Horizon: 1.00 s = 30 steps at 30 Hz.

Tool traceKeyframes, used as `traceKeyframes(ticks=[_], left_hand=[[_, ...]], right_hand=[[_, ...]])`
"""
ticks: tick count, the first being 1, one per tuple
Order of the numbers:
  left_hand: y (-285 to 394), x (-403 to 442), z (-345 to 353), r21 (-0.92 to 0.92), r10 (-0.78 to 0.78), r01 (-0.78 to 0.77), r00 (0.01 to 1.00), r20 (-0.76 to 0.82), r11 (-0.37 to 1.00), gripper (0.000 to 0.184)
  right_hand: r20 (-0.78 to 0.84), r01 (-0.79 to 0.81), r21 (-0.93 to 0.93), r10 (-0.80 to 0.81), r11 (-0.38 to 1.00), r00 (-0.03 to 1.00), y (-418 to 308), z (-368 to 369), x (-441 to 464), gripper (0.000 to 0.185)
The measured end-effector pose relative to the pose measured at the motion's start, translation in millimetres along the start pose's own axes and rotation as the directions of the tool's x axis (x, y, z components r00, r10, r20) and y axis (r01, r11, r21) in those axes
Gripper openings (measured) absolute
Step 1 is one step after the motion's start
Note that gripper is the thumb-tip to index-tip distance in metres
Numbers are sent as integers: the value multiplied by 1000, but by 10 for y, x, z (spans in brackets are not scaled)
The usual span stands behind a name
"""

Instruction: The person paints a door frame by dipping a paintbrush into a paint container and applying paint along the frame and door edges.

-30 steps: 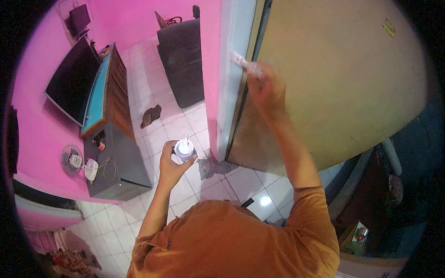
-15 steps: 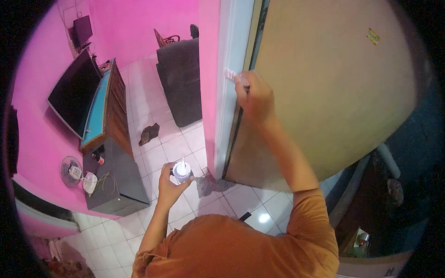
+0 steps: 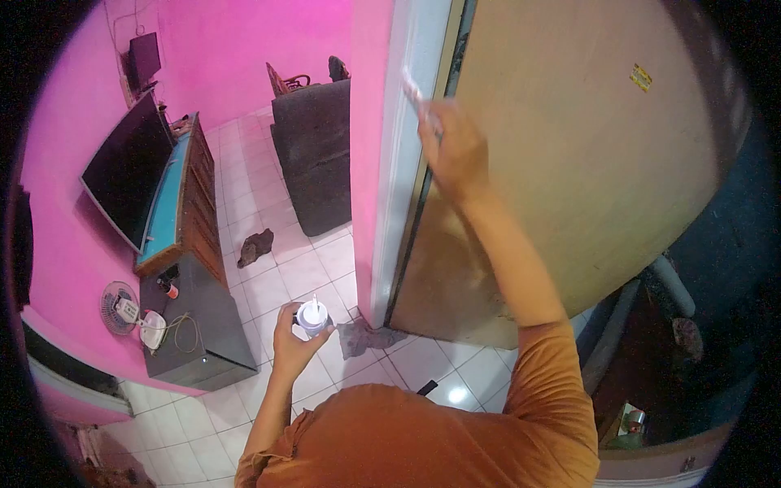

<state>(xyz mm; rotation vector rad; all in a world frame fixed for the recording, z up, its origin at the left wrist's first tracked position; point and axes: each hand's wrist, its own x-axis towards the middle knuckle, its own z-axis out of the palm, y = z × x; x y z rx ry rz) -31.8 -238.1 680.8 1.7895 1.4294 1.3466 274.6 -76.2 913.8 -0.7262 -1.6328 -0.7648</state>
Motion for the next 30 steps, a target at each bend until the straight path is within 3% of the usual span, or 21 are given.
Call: traceKeyframes(ticks=[4,6,7,9,11,16,18,26,30], left_hand=[[-5,-4,-41,-26,-26,26,1000,-11,999,58],[-19,-32,-71,-10,-35,35,999,9,999,57],[-33,-14,-67,7,-36,36,999,19,999,56],[-137,-12,-61,23,53,-53,999,-3,998,59],[-114,-30,-104,-6,10,-9,999,52,1000,59],[-142,-97,-158,-15,22,-21,998,53,1000,59],[-165,-122,-205,-19,5,-4,998,61,1000,60],[-318,-211,-399,-37,3,0,998,67,999,59],[-417,-234,-529,-43,5,-2,998,66,999,59]], right_hand=[[208,-111,-37,116,993,971,-76,76,-801,14],[226,-72,12,68,997,972,-79,119,-1192,14],[278,-122,-8,120,992,953,-126,105,-1308,13],[305,-139,-39,145,989,941,-203,88,-1239,13],[309,-257,84,220,963,925,-262,44,-1033,12],[149,-246,87,231,965,961,-235,-16,-147,8],[4,-142,20,142,990,990,-123,-21,258,8],[-331,-9,10,11,1000,944,-9,-178,1550,15],[-303,-180,183,229,967,925,-127,-235,1642,19]])
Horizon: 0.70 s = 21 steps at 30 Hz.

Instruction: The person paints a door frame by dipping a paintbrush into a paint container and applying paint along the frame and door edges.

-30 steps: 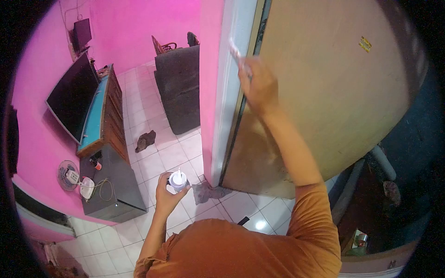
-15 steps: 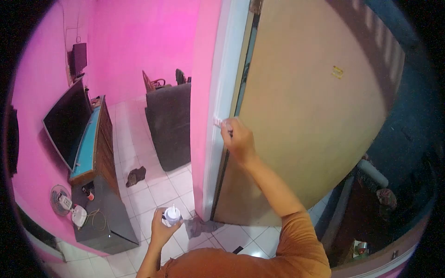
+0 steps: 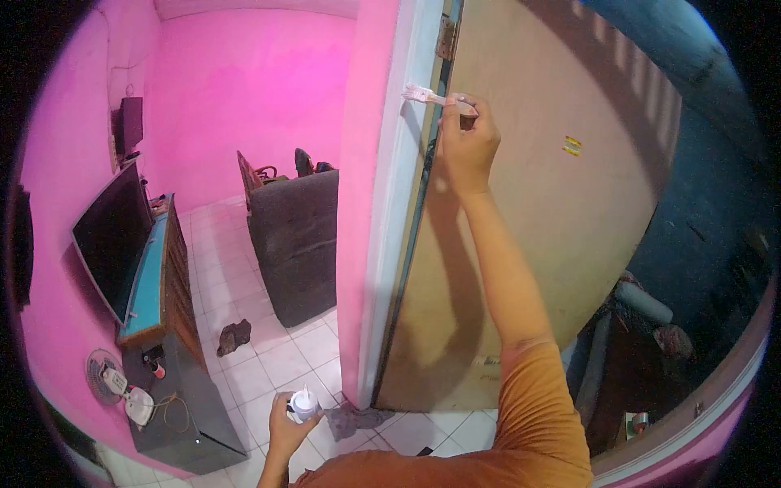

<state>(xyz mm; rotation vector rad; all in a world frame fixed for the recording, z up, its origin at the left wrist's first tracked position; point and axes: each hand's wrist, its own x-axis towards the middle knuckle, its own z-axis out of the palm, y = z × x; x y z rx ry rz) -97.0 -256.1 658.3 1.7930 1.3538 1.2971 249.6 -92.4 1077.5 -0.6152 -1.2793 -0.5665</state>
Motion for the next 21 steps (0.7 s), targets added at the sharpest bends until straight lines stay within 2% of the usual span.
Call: traceKeyframes(ticks=[1,5,7,11,13,15,17,18,20,21], left_hand=[[-41,-10,-33,0,-1,1,1000,-2,1000,58],[-145,-23,-201,20,-8,8,1000,24,1000,58],[-186,-21,-282,18,-27,26,999,35,1000,59],[-281,23,-409,34,-14,11,997,74,999,60],[-295,72,-417,38,-22,20,997,79,999,61],[-325,141,-387,43,-18,15,998,67,999,61],[-342,213,-353,51,-13,11,999,47,999,62],[-339,254,-329,63,-17,14,999,37,998,62],[-312,338,-282,86,-20,18,1000,20,996,63],[-295,382,-254,91,-12,12,1000,1,996,63]], right_hand=[[14,-83,43,82,996,997,-46,-7,-7,20],[6,-121,14,121,992,993,-45,-38,100,22],[-60,-178,163,190,970,980,-10,-43,207,23],[-80,-186,160,201,969,976,106,-57,500,24],[-42,-226,128,233,966,972,126,-44,692,26],[-87,-196,77,202,978,975,181,13,846,28],[-45,-164,-12,164,986,986,157,82,992,33],[-53,-163,0,163,987,985,199,116,1078,33],[13,-162,-149,166,975,986,290,186,1223,34],[6,-166,-139,168,976,986,342,229,1303,34]])
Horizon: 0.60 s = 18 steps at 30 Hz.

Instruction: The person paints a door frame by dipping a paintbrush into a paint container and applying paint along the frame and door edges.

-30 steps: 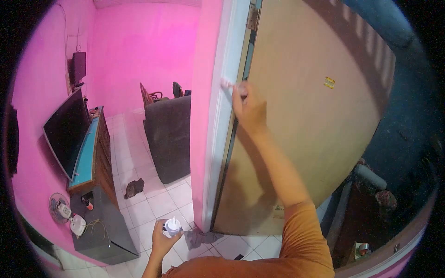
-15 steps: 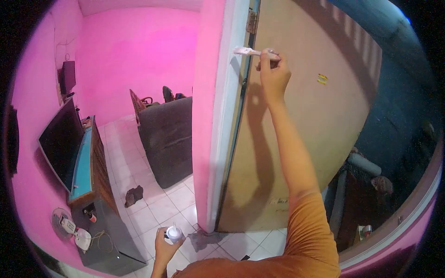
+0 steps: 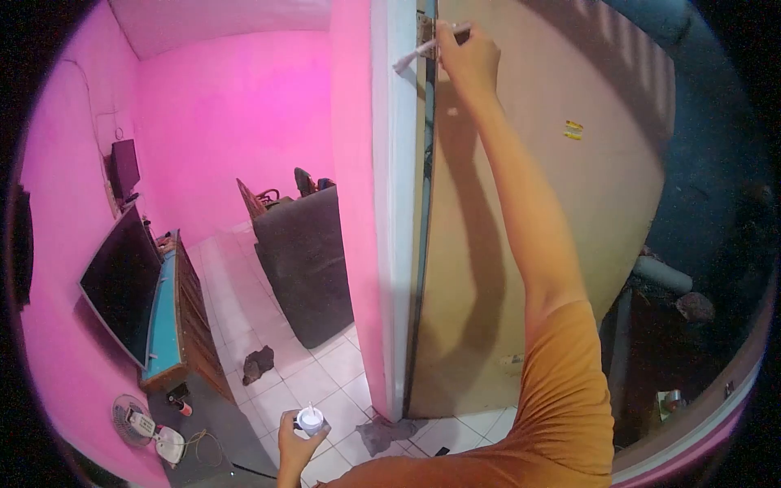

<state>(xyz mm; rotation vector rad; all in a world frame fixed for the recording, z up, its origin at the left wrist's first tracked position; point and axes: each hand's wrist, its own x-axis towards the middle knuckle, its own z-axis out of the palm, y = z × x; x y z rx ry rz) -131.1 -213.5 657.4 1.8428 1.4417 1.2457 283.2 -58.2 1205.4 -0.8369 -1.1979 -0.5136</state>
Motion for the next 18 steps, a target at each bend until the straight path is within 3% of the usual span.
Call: traceKeyframes(ticks=[2,6,8,12,15,18], left_hand=[[43,74,51,11,4,-3,1000,-25,1000,63],[130,206,140,18,3,-2,998,-64,1000,63],[153,240,177,34,15,-12,997,-76,999,63],[208,310,255,37,18,-15,997,-73,999,63],[261,358,296,56,34,-31,998,-60,998,63],[287,371,352,42,32,-30,998,-58,999,63]], right_hand=[[-96,163,58,-157,985,983,64,94,161,35],[-201,131,48,-119,990,972,-10,47,316,28],[-77,76,-29,-78,997,994,-29,-132,142,35],[-4,38,25,-38,999,999,180,-77,-9,35],[-91,124,276,-103,953,991,224,63,58,36],[-244,142,228,-85,963,966,134,46,265,27]])
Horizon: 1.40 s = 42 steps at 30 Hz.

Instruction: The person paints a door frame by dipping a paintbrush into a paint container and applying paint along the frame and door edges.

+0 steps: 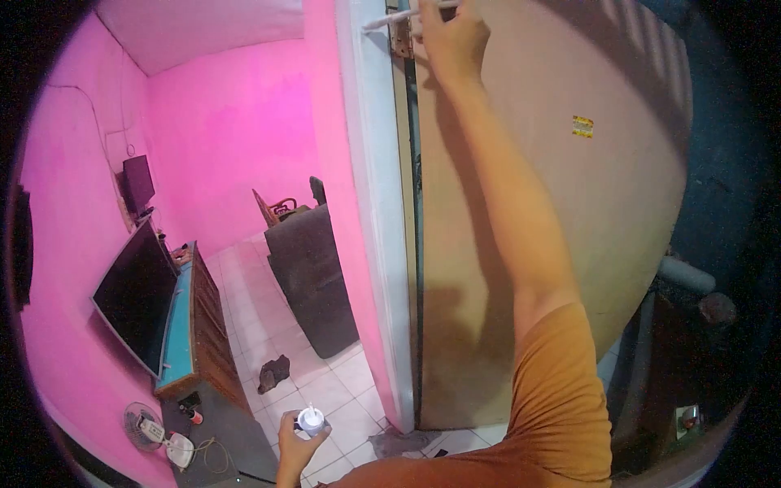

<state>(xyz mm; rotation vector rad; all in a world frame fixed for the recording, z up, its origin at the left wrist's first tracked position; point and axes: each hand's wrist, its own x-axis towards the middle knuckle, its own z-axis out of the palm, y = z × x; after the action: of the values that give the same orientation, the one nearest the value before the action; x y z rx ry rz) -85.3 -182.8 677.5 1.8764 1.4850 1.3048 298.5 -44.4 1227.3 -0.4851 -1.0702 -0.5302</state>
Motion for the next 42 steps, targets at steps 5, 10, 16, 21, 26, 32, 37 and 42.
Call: traceKeyframes(ticks=[5,10,16,21,26,32,37,42], left_hand=[[-36,2,103,-32,-12,12,1000,-20,999,62],[30,13,161,-13,-10,10,1000,-1,1000,61],[95,83,306,-4,77,-77,996,-37,997,66],[-79,240,414,-85,103,-102,995,14,991,66],[-374,506,452,-173,223,-200,967,123,964,64],[-626,772,210,-350,374,-247,852,367,904,63],[-765,862,-27,-398,451,-255,704,549,881,64],[-945,743,90,-557,581,-238,559,592,796,65]], right_hand=[[14,-55,-91,57,994,998,-155,-316,-1,25],[123,-169,-5,168,986,978,3,-576,-416,34],[190,-553,164,524,817,830,-272,-1004,-1235,28],[260,-744,234,697,626,668,-266,-1466,-2319,23],[93,-860,187,863,475,497,-660,-1946,-3414,18],[-98,-904,233,934,358,345,-1305,-2367,-4326,19],[-239,-923,251,942,293,235,-2088,-2414,-4927,19],[-384,-939,208,906,273,178,-2930,-2527,-5197,20]])
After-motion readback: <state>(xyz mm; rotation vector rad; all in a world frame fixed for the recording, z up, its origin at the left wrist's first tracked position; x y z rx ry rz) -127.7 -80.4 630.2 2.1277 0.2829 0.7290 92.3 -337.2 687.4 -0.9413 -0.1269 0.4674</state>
